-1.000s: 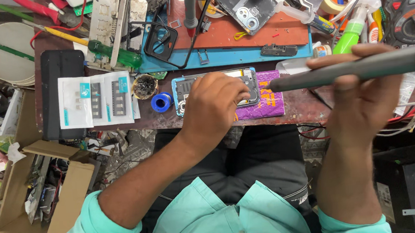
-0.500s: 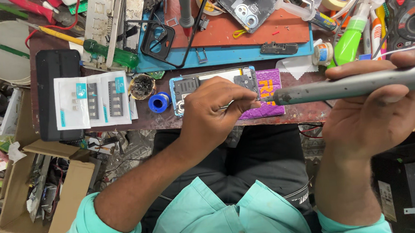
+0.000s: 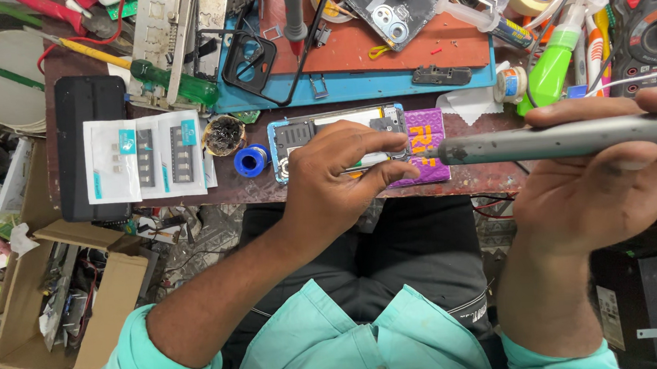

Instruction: The person uses a hot air gun to heat components on a disassembled smartphone motherboard, then briefly tests the phone's screen. The person then handles a second phone's back cover, removing a small part and applying a liquid from a small bottle.

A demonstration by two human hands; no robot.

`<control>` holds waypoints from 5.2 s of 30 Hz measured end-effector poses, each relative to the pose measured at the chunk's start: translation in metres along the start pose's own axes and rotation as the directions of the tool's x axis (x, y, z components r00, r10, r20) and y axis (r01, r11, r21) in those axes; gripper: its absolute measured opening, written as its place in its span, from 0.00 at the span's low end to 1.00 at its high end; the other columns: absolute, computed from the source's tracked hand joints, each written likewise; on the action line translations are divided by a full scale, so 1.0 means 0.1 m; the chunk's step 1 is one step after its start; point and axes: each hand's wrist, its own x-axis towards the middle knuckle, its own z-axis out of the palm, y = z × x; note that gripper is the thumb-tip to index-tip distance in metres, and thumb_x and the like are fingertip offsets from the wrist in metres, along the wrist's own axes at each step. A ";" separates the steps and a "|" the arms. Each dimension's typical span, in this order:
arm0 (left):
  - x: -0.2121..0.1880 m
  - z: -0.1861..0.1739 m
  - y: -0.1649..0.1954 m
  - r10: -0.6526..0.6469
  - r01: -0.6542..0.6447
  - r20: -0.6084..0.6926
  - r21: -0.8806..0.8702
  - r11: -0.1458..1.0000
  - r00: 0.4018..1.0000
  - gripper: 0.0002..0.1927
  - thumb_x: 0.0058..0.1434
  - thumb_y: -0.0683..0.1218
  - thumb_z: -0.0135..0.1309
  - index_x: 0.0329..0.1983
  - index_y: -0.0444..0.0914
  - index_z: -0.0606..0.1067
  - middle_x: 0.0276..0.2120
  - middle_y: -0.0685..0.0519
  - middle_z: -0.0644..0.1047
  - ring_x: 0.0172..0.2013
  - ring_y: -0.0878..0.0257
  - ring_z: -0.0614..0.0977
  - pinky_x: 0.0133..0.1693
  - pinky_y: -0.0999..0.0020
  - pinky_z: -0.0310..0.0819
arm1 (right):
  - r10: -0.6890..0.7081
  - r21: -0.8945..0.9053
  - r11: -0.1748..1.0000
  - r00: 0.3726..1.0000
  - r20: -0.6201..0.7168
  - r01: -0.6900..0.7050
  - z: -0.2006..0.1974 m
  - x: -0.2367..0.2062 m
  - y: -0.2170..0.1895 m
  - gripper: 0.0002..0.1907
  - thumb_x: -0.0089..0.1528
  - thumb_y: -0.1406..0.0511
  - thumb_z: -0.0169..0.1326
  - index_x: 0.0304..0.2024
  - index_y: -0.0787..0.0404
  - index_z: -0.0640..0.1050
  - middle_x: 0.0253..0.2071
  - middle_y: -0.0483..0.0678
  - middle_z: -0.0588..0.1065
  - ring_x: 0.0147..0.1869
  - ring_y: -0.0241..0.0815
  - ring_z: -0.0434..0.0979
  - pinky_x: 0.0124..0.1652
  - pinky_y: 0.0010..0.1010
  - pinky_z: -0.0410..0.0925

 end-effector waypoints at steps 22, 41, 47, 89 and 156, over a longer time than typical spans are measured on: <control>0.00 0.03 -0.10 -0.037 0.038 -0.017 0.032 0.999 0.999 0.07 0.61 0.43 0.67 0.37 0.37 0.80 0.34 0.52 0.82 0.37 0.59 0.83 0.42 0.64 0.75 | 0.019 -0.033 0.999 0.930 0.367 -0.008 -0.10 0.18 -0.12 0.25 0.76 0.55 0.52 0.64 0.63 0.60 0.46 0.66 0.79 0.45 0.58 0.83 0.44 0.37 0.78; 0.02 0.03 -0.26 -0.059 0.060 0.056 -0.017 0.998 0.997 0.06 0.62 0.42 0.65 0.40 0.37 0.81 0.35 0.51 0.83 0.38 0.59 0.84 0.42 0.65 0.76 | 0.174 -0.178 0.977 0.921 0.350 -0.117 0.02 0.19 -0.33 0.25 0.74 0.58 0.58 0.60 0.63 0.60 0.49 0.61 0.77 0.49 0.56 0.86 0.50 0.36 0.77; -0.02 0.07 -0.30 -0.156 0.162 0.089 -0.064 0.985 0.984 0.07 0.61 0.44 0.66 0.40 0.37 0.82 0.35 0.52 0.83 0.37 0.60 0.84 0.41 0.66 0.76 | -0.058 -0.199 0.972 0.952 0.302 0.122 0.08 0.18 -0.14 0.27 0.72 0.60 0.62 0.62 0.62 0.61 0.52 0.48 0.68 0.47 0.56 0.86 0.48 0.38 0.79; 0.00 -0.06 -0.59 0.255 -0.440 0.383 0.543 0.715 0.888 0.28 0.54 0.57 0.69 0.47 0.32 0.77 0.50 0.41 0.75 0.52 0.47 0.74 0.57 0.51 0.67 | 0.113 -0.350 0.937 0.954 0.277 -0.009 0.34 0.11 0.56 0.29 0.77 0.63 0.61 0.68 0.65 0.58 0.47 0.56 0.78 0.48 0.44 0.82 0.49 0.28 0.76; -0.31 -0.27 -0.46 0.305 -0.296 0.082 0.565 0.770 0.949 0.17 0.68 0.51 0.62 0.50 0.33 0.77 0.50 0.44 0.79 0.51 0.51 0.79 0.56 0.55 0.69 | 0.131 -0.193 0.975 0.984 0.120 -0.107 0.71 -0.07 0.41 0.22 0.84 0.59 0.54 0.67 0.60 0.56 0.50 0.61 0.78 0.49 0.45 0.82 0.49 0.34 0.83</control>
